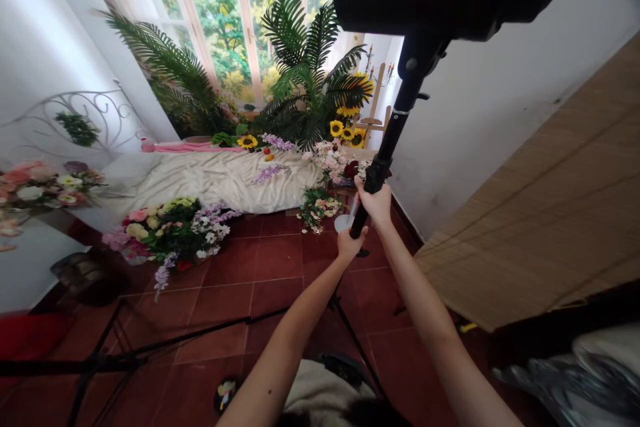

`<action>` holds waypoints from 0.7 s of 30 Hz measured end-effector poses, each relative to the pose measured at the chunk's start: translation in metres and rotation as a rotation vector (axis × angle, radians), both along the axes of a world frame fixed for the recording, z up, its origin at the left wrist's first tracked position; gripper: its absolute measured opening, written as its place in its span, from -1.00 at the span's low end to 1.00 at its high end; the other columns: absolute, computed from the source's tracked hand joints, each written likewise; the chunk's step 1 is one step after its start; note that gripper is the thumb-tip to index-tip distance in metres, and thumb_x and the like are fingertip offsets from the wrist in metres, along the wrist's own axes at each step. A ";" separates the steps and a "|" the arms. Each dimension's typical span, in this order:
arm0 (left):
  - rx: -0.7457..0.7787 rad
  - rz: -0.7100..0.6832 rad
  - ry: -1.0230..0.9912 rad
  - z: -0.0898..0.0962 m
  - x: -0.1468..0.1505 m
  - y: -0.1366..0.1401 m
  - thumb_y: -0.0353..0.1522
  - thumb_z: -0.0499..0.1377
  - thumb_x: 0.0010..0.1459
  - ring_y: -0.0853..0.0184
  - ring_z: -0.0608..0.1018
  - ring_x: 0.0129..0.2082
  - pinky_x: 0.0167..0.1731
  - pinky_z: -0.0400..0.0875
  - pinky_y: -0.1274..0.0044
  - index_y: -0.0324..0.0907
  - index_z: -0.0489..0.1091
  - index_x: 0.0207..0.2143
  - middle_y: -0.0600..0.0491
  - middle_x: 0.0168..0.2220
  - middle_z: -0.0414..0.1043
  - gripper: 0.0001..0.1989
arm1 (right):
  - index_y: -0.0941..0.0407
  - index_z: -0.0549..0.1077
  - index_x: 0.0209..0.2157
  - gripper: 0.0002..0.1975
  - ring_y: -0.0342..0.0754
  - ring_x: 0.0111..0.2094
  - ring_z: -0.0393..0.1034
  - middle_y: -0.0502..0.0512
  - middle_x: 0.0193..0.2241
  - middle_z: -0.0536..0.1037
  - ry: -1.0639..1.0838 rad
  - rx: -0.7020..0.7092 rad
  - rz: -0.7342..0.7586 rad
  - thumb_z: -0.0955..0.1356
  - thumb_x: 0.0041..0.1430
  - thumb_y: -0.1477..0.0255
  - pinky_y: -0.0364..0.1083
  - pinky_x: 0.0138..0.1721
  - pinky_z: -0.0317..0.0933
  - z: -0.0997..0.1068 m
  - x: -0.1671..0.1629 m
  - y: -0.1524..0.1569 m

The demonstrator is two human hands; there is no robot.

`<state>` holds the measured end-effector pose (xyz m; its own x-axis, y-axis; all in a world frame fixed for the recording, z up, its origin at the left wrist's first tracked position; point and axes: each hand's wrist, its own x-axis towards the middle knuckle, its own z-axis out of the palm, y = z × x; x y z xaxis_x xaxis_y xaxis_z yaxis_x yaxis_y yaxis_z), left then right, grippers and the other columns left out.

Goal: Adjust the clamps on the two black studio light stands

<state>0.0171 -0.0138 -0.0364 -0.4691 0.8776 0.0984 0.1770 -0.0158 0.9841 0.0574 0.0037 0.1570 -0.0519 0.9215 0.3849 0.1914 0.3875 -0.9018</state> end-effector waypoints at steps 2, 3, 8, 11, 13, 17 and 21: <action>-0.011 0.006 0.061 -0.003 0.000 0.003 0.00 0.17 -0.06 0.44 0.32 -0.62 -0.59 0.16 0.61 -0.22 0.31 -0.63 0.12 -0.67 0.22 -0.55 | 0.11 0.30 -0.73 -0.54 -0.13 -0.74 0.25 0.04 -0.78 0.36 -0.016 -0.014 0.002 0.36 -0.03 0.06 -0.15 -0.66 0.17 -0.004 0.000 0.001; -0.012 0.005 0.091 -0.004 0.000 0.004 0.00 0.16 -0.05 0.44 0.31 -0.64 -0.60 0.15 0.61 -0.22 0.31 -0.64 0.11 -0.68 0.22 -0.55 | 0.11 0.30 -0.73 -0.53 -0.13 -0.73 0.26 0.04 -0.78 0.36 -0.020 -0.016 0.011 0.36 -0.03 0.05 -0.15 -0.65 0.18 -0.005 0.000 0.001; 0.042 0.005 0.121 -0.008 -0.001 0.006 0.00 0.15 -0.03 0.46 0.27 -0.66 -0.63 0.11 0.61 -0.22 0.29 -0.65 0.10 -0.68 0.21 -0.54 | 0.13 0.34 -0.69 -0.52 -0.12 -0.65 0.33 0.05 -0.74 0.40 -0.093 0.039 0.052 0.33 0.00 0.02 -0.16 -0.53 0.25 -0.005 0.008 0.005; 0.075 0.003 0.143 -0.009 0.000 0.007 -0.01 0.14 -0.02 0.46 0.27 -0.66 -0.63 0.10 0.61 -0.22 0.28 -0.66 0.09 -0.68 0.22 -0.54 | 0.15 0.42 -0.50 -0.59 -0.09 -0.51 0.41 0.07 -0.58 0.50 -0.153 0.112 0.110 0.35 0.00 0.05 -0.15 -0.43 0.28 -0.013 0.024 0.004; 0.086 0.001 0.149 -0.009 0.000 0.008 -0.03 0.14 -0.02 0.46 0.28 -0.66 -0.64 0.09 0.61 -0.22 0.28 -0.66 0.09 -0.68 0.22 -0.55 | 0.13 0.41 -0.30 -0.59 -0.08 -0.43 0.44 0.08 -0.43 0.54 -0.135 0.122 0.189 0.38 -0.03 0.07 -0.15 -0.40 0.30 -0.030 0.041 0.003; 0.114 -0.019 0.154 -0.010 -0.001 0.009 -0.07 0.14 -0.01 0.47 0.27 -0.65 -0.64 0.08 0.61 -0.23 0.28 -0.67 0.10 -0.68 0.22 -0.58 | 0.09 0.34 -0.21 -0.58 -0.07 -0.36 0.45 0.07 -0.36 0.53 -0.129 -0.029 0.241 0.38 -0.02 0.11 -0.09 -0.31 0.34 -0.095 0.076 -0.004; 0.118 -0.005 0.172 -0.007 0.000 0.008 -0.05 0.12 0.01 0.47 0.28 -0.66 -0.63 0.10 0.61 -0.22 0.27 -0.68 0.10 -0.70 0.21 -0.55 | 0.09 0.35 -0.31 -0.63 -0.04 -0.40 0.44 0.04 -0.46 0.51 -0.121 -0.227 0.141 0.35 -0.02 0.09 0.00 -0.29 0.35 -0.164 0.092 -0.017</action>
<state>0.0173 -0.0058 -0.0434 -0.4319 0.8576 0.2791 0.3417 -0.1308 0.9307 0.1495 -0.0137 -0.0074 -0.2186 0.9638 0.1529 0.2616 0.2089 -0.9423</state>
